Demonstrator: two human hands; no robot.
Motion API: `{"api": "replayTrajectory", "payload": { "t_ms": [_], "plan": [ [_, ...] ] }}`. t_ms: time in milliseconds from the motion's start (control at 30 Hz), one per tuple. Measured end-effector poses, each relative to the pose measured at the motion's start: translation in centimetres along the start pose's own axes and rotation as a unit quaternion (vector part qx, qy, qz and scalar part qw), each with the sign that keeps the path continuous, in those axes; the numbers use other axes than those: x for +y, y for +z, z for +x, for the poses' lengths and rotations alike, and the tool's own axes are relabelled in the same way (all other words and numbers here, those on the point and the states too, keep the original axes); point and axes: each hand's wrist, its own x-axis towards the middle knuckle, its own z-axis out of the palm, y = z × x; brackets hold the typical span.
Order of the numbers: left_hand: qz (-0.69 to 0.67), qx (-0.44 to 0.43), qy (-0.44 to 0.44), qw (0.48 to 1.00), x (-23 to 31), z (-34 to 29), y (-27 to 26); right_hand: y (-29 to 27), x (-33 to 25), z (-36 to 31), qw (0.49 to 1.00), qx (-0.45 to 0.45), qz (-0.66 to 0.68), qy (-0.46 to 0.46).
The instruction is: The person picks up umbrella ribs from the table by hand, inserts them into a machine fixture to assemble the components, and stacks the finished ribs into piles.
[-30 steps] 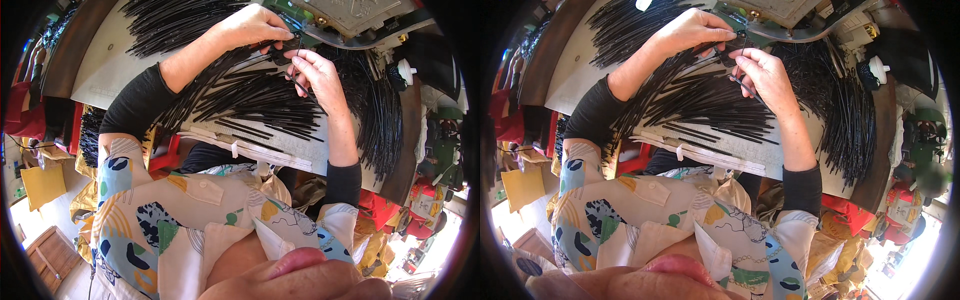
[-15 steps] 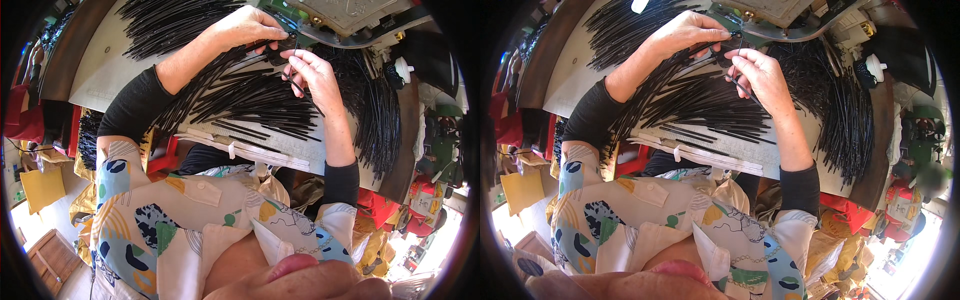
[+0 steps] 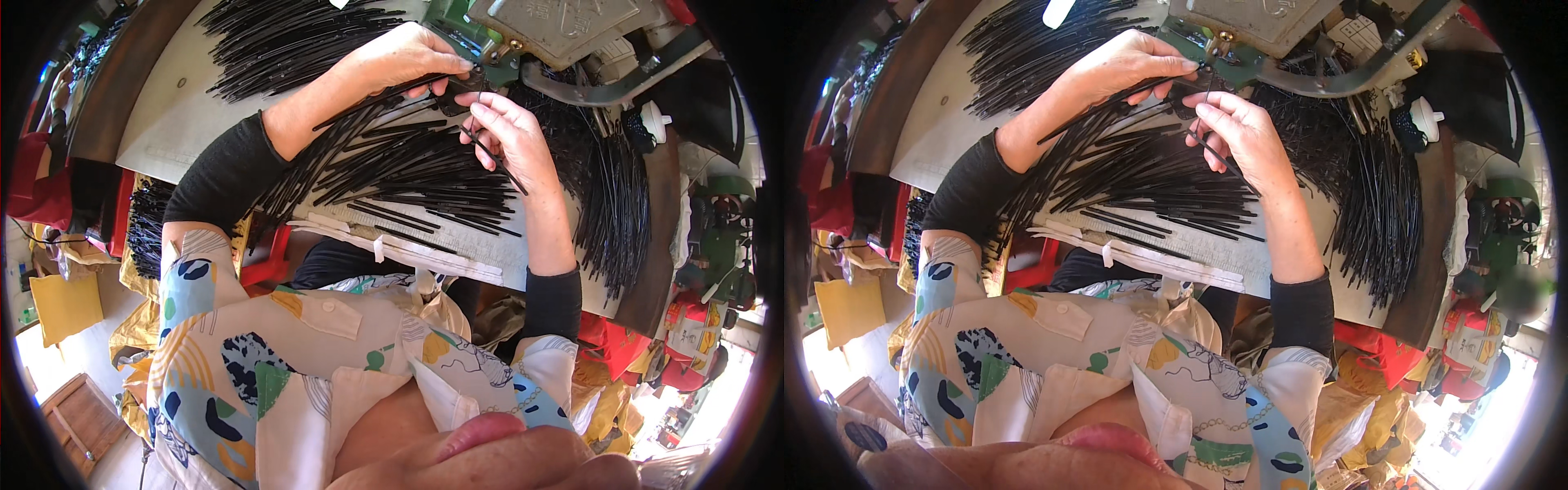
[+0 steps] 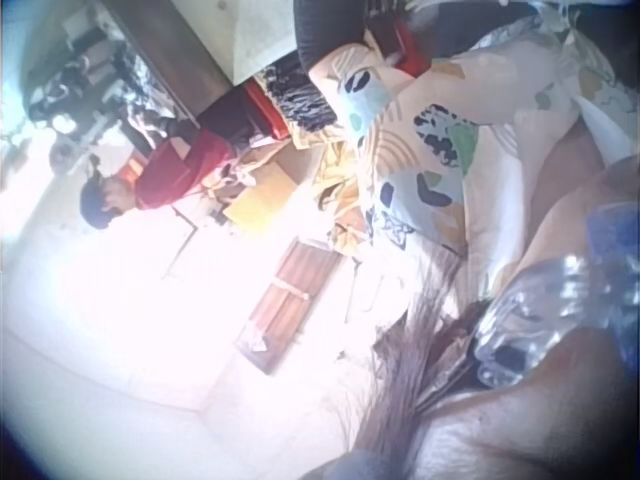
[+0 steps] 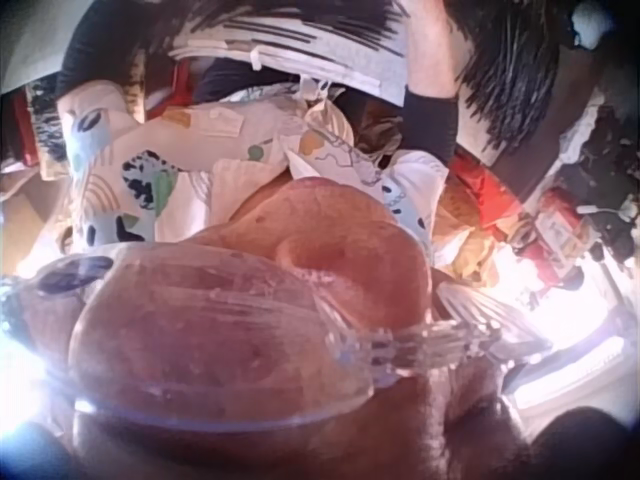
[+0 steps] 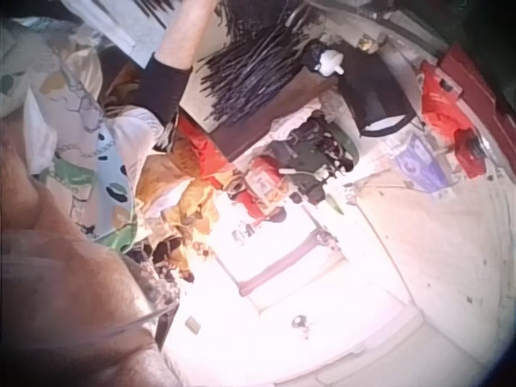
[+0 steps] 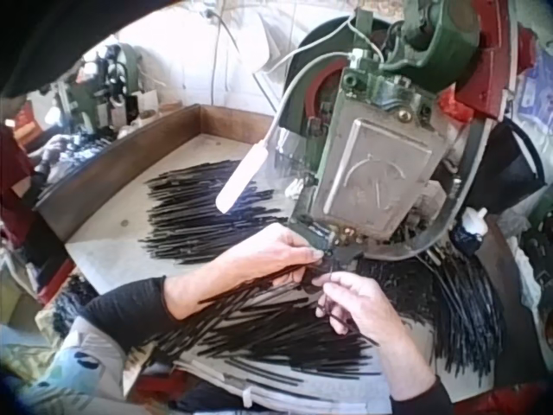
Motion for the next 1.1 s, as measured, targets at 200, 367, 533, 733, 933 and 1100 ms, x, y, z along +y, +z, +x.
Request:
{"api": "replayTrajectory", "payload": {
  "t_ms": [200, 367, 533, 733, 933, 1100],
  "plan": [
    [-0.01, 0.003, 0.035, 0.999, -0.2, -0.1, 0.1, 0.8, -0.7, -0.7, 0.996, -0.083, -0.023, 0.018],
    [-0.013, -0.001, 0.044, 0.999, -0.5, -0.1, 0.3, 0.7, -0.9, -0.6, 0.993, -0.108, -0.027, 0.038],
    [0.03, -0.04, 0.031, 0.998, 0.3, -1.2, -0.1, 1.5, -1.0, -0.5, 0.993, -0.088, -0.058, 0.048],
    [0.018, -0.129, 0.069, 0.989, -1.0, -0.6, 0.9, 1.1, -0.5, -1.1, 0.995, 0.006, -0.079, 0.052],
    [-0.018, -0.141, 0.009, 0.99, -1.0, -1.1, 0.8, -0.6, 0.5, -0.4, 0.999, 0.03, -0.028, 0.034],
    [-0.033, -0.148, -0.004, 0.988, -0.9, -1.3, 0.6, -0.5, 0.3, -0.5, 0.999, 0.025, 0.025, 0.035]
  ]
}}
